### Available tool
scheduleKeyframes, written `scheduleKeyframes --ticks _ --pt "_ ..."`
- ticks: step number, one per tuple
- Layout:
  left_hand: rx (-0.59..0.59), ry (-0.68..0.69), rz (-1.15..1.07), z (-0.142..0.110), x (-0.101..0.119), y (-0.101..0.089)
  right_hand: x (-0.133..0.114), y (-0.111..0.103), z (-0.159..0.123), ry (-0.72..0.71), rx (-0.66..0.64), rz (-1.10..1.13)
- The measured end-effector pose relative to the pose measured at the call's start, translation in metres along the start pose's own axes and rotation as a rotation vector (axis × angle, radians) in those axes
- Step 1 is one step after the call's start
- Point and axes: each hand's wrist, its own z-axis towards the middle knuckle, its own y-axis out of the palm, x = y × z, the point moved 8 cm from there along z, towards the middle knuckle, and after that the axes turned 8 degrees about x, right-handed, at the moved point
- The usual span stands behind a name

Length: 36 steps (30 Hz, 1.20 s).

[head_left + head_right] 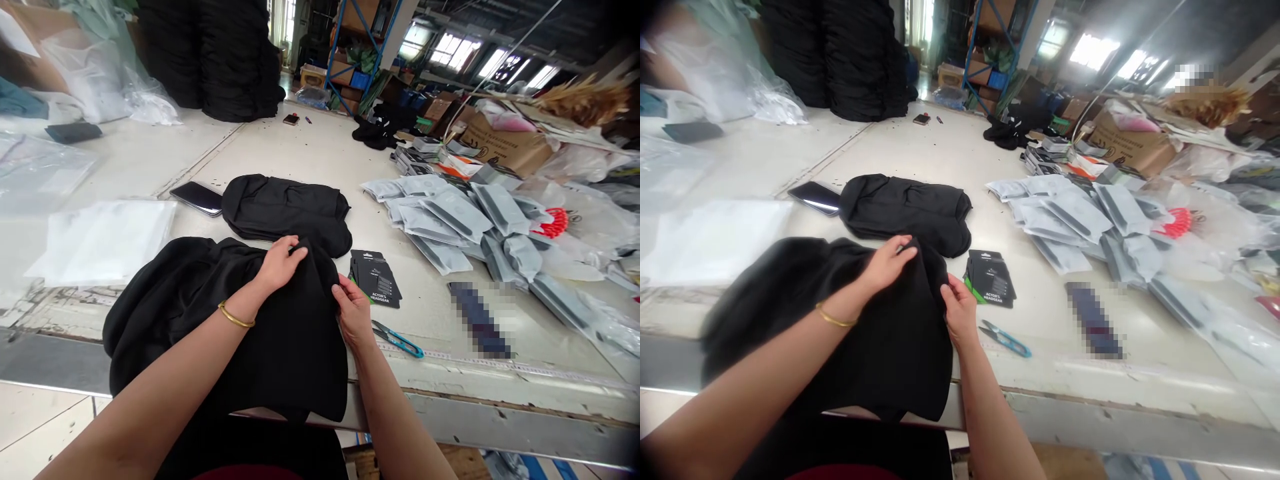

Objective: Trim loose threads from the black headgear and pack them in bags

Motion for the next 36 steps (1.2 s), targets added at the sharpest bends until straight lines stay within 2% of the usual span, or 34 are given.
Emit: scheduleKeyframes --ticks 2,4,6,15,24,27,29,31,33,36 --pt "0.054 -0.151 -0.254 -0.003 -0.014 -0.011 -0.002 0.0 0.0 0.001 0.005 0.021" --pt "0.126 -0.259 -0.404 -0.007 -0.025 -0.019 -0.006 0.0 -0.001 -0.028 0.015 -0.015" --pt "0.152 -0.289 -0.482 -0.007 -0.03 -0.022 -0.012 -0.001 -0.004 -0.078 0.032 -0.072" --pt "0.047 -0.34 -0.788 -0.001 -0.038 -0.012 -0.028 -0.005 -0.013 -0.198 0.075 -0.165" --pt "-0.042 -0.355 -0.828 -0.005 -0.028 -0.007 -0.018 -0.011 -0.011 -0.212 0.1 -0.23" --pt "-0.159 -0.328 -0.772 -0.012 -0.016 -0.001 -0.022 -0.009 -0.012 -0.229 0.102 -0.282" --pt "-0.234 -0.312 -0.692 -0.018 -0.01 0.003 -0.033 -0.013 -0.016 -0.284 0.106 -0.383" --pt "-0.268 -0.308 -0.622 -0.021 -0.007 0.004 -0.052 -0.026 -0.024 -0.405 0.126 -0.548" --pt "-0.296 -0.301 -0.607 -0.021 -0.006 0.005 -0.065 -0.051 -0.034 -0.496 0.175 -0.736" --pt "-0.394 -0.262 -0.562 -0.02 -0.004 0.006 -0.061 -0.105 -0.046 -0.432 0.232 -0.972"
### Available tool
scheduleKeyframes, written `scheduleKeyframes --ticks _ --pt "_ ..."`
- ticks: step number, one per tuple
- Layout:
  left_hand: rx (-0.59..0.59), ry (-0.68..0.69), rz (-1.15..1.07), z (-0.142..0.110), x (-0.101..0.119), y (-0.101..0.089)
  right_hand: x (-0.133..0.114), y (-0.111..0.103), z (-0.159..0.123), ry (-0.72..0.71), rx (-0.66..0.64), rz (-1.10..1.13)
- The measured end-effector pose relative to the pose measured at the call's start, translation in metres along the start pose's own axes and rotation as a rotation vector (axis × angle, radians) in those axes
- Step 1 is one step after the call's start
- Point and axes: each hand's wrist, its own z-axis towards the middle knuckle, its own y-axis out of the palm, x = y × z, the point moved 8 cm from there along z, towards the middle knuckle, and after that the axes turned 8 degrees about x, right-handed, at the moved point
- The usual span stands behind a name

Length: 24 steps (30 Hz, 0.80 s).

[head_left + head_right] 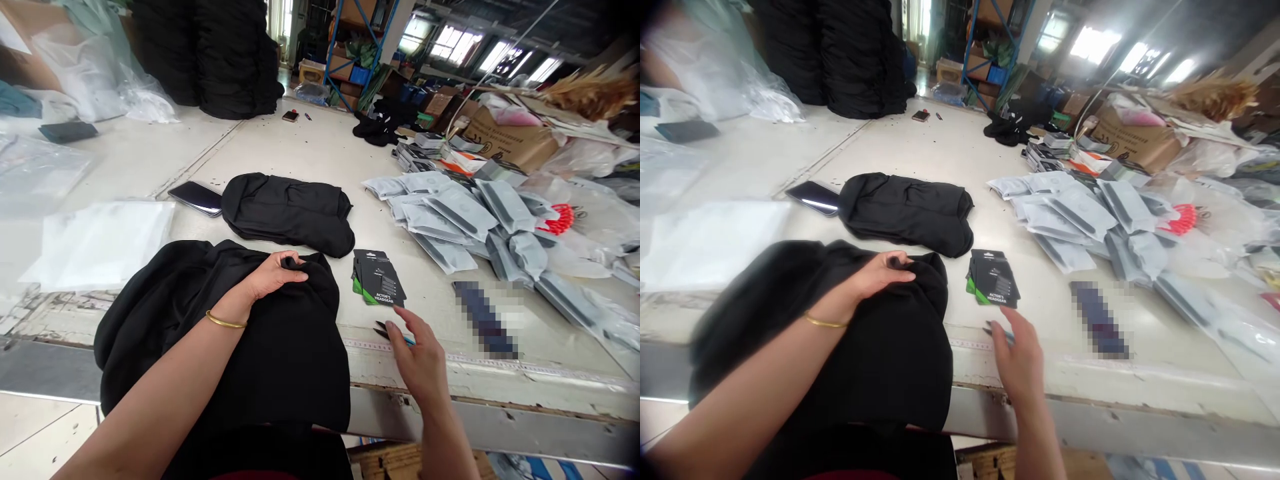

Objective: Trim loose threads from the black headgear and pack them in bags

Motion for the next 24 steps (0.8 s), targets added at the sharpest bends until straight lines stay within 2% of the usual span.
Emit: scheduleKeyframes --ticks 3,5,6,8,10,12,14,16,19,24 --pt "-0.12 0.005 0.207 -0.001 0.001 0.005 0.035 -0.012 -0.019 -0.026 -0.066 -0.089" --pt "-0.19 0.02 0.336 -0.004 0.002 0.011 0.043 -0.015 -0.028 -0.052 -0.044 -0.063" --pt "-0.213 0.031 0.38 -0.006 0.003 0.014 0.045 -0.016 -0.03 -0.02 -0.012 -0.035" --pt "-0.229 0.065 0.415 -0.009 0.003 0.018 0.048 -0.016 -0.029 0.168 0.067 0.072" --pt "-0.206 0.1 0.362 -0.011 0.005 0.02 0.047 -0.007 -0.029 0.449 0.101 0.293" --pt "-0.167 0.131 0.308 -0.011 0.006 0.018 0.03 0.017 -0.029 0.679 0.021 0.596" --pt "-0.131 0.164 0.326 -0.01 0.007 0.014 -0.001 0.041 -0.025 0.772 -0.117 0.835" --pt "-0.101 0.2 0.367 -0.008 0.009 0.011 -0.03 0.056 -0.019 0.745 -0.204 0.906" --pt "-0.098 0.188 0.266 -0.007 0.01 0.009 -0.057 0.064 -0.008 0.573 -0.21 0.769" --pt "-0.178 0.021 -0.083 -0.006 0.001 0.011 -0.098 0.06 0.008 -0.016 -0.142 0.338"
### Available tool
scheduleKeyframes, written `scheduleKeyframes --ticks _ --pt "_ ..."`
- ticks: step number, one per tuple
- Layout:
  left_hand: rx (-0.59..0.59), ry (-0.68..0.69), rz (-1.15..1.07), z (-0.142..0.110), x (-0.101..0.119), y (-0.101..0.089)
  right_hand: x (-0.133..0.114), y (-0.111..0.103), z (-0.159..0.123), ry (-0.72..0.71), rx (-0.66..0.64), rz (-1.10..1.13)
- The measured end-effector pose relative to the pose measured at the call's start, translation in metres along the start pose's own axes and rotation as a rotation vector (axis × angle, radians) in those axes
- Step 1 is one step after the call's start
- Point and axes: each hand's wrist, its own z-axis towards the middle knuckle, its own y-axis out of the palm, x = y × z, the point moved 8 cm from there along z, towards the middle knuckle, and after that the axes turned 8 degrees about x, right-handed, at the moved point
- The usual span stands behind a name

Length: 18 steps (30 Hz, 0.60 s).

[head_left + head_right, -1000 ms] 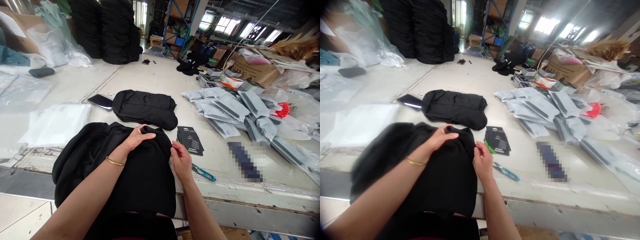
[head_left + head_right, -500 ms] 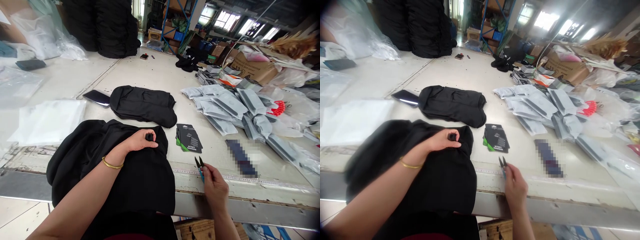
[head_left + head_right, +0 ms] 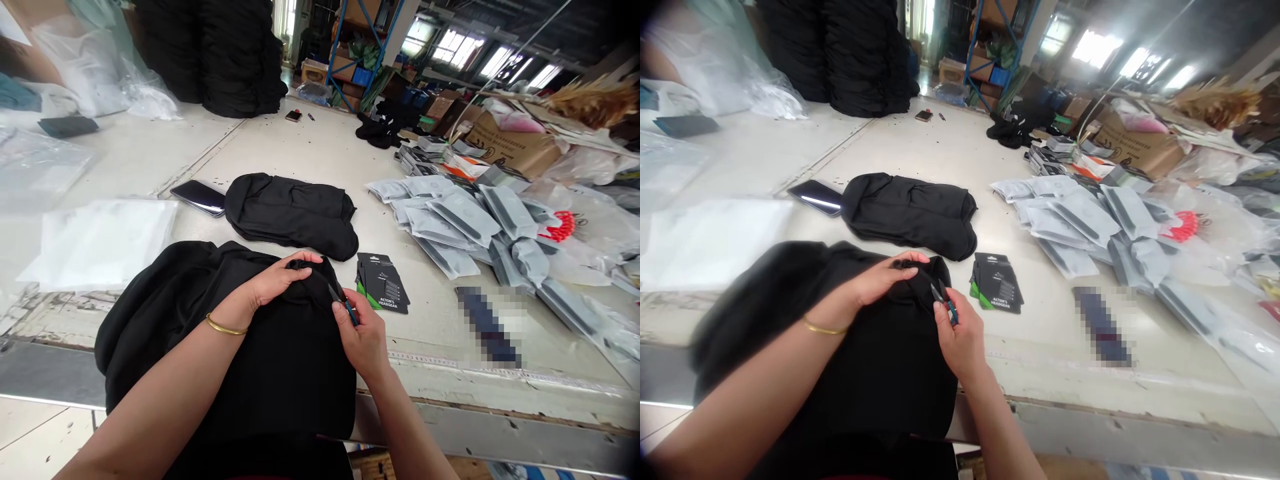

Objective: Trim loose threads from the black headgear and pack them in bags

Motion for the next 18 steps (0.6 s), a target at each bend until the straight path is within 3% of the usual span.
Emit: scheduleKeyframes --ticks 2,5,18 --pt "-0.02 -0.047 -0.106 0.0 -0.002 0.001 -0.011 0.003 0.001 -0.164 -0.003 -0.121" --pt "-0.054 -0.129 -0.221 0.0 -0.006 0.005 -0.017 0.007 0.001 -0.278 0.001 -0.223" --pt "0.002 -0.247 -0.34 -0.001 -0.012 0.005 -0.026 0.011 -0.003 -0.426 0.01 -0.432"
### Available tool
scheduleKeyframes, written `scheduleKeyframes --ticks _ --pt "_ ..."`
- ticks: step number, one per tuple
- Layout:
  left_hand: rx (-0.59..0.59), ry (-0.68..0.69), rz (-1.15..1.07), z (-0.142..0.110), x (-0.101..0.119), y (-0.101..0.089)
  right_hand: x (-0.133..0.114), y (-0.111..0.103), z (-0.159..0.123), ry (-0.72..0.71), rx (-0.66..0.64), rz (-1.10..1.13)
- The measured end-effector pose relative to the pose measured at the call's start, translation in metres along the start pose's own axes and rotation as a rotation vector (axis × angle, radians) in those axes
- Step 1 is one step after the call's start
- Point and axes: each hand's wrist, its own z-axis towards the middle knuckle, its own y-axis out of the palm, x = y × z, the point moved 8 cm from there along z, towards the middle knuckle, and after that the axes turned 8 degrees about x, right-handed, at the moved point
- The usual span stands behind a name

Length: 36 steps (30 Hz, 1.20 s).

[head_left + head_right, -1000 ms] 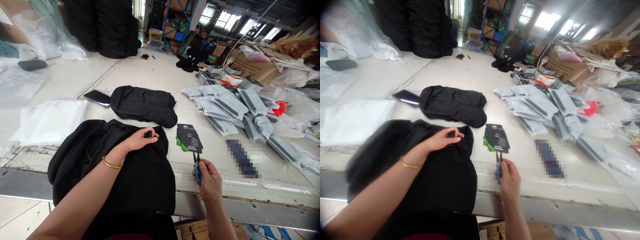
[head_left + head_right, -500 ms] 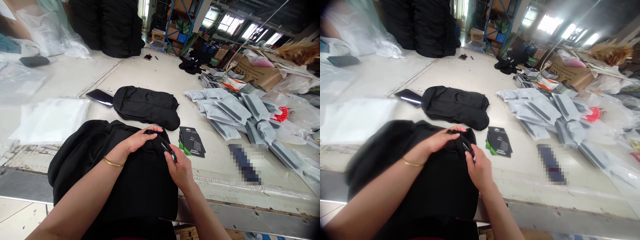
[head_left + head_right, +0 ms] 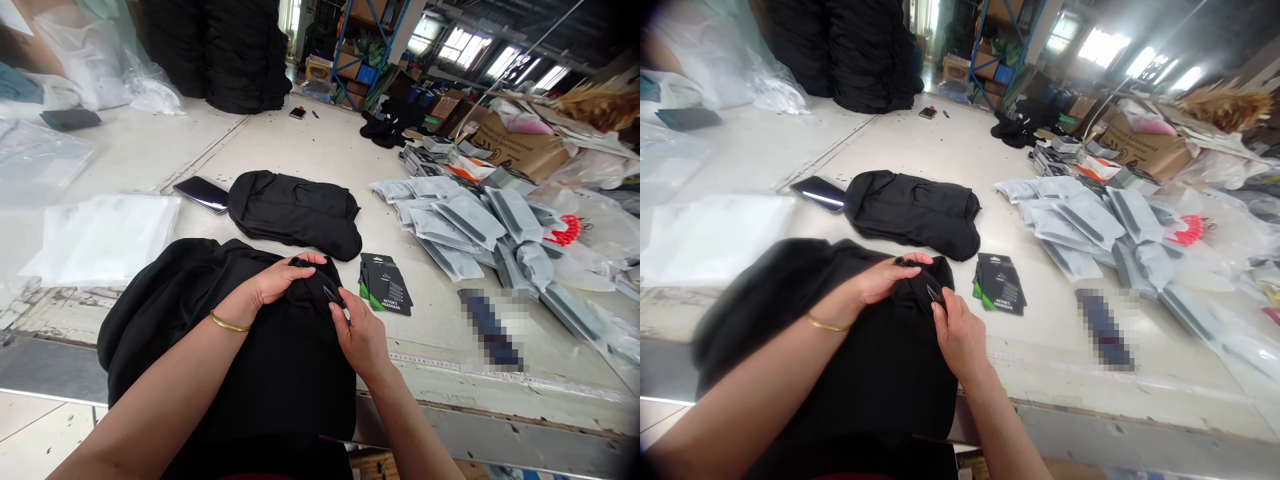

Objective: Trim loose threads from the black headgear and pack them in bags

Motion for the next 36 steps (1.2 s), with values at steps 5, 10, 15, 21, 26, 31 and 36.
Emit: scheduleKeyframes --ticks 5,10,15,21,26,31,36 --pt "0.015 -0.007 0.01 0.001 -0.002 -0.002 0.0 0.0 -0.003 -0.034 0.015 -0.042" --pt "0.035 -0.016 0.026 0.002 -0.005 -0.005 0.004 0.005 -0.006 0.01 0.011 0.02" --pt "0.04 -0.005 0.02 0.003 -0.003 -0.005 0.036 -0.003 -0.008 0.311 0.084 0.188" --pt "0.061 0.04 0.121 0.002 -0.001 -0.005 0.082 -0.017 -0.044 0.524 0.075 0.16" --pt "0.394 0.476 0.705 -0.004 0.028 -0.011 0.098 -0.038 -0.081 0.308 -0.013 -0.3" --pt "0.536 0.885 1.299 -0.039 0.054 0.044 0.101 -0.063 -0.089 0.256 0.078 -0.413" --pt "0.212 0.446 1.398 -0.063 0.016 0.072 0.053 -0.047 -0.09 0.264 -0.023 0.006"
